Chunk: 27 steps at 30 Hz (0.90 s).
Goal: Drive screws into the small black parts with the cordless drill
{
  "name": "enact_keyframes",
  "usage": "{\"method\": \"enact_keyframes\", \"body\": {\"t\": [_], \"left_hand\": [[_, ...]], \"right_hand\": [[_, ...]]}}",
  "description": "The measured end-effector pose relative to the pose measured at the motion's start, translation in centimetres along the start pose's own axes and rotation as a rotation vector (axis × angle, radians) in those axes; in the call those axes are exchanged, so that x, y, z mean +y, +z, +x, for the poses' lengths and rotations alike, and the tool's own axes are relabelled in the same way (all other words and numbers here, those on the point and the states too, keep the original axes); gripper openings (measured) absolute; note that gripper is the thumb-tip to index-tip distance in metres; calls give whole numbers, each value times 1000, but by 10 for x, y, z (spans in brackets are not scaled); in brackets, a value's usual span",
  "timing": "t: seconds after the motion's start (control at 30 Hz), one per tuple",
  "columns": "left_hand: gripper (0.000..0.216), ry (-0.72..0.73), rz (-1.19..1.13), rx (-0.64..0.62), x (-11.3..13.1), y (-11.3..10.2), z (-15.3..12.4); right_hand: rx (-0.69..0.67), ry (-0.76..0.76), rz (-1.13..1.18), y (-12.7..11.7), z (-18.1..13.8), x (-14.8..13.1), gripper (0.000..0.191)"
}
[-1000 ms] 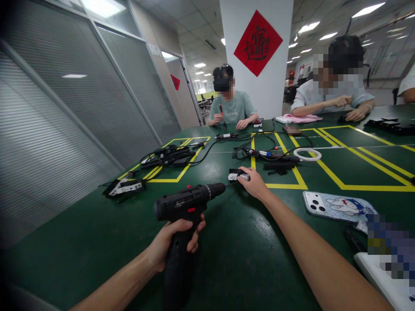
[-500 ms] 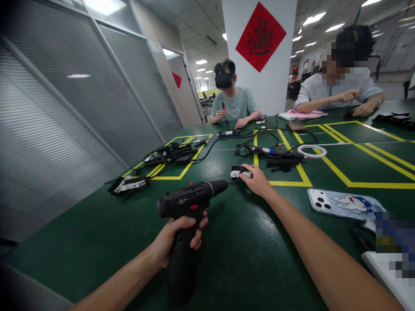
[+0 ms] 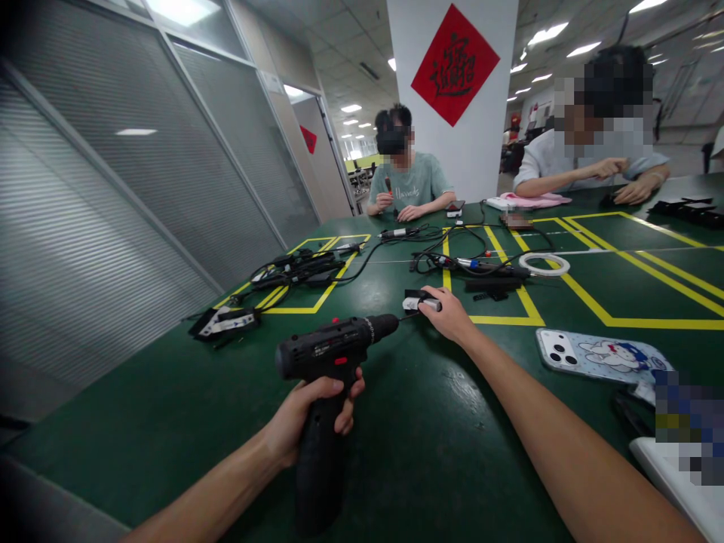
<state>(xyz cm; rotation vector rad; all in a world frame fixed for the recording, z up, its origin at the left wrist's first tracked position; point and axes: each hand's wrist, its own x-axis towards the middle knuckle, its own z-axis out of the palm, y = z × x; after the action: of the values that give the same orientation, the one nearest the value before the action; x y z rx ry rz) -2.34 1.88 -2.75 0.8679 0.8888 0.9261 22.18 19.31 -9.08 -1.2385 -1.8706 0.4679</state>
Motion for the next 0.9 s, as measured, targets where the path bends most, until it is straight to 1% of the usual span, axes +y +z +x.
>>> {"method": "enact_keyframes", "body": {"t": [0.33,0.53,0.9], "left_hand": [[20,-2,-6,-4,-1,-1,0],[21,5,1,-9,-1,-1,0],[20,-2,-16,5,-1,0,0]], "right_hand": [[11,9,12,0,0,0,40],[1,-11,8,-1,0,-2,37],[13,-5,23,1,1,1,38]]}}
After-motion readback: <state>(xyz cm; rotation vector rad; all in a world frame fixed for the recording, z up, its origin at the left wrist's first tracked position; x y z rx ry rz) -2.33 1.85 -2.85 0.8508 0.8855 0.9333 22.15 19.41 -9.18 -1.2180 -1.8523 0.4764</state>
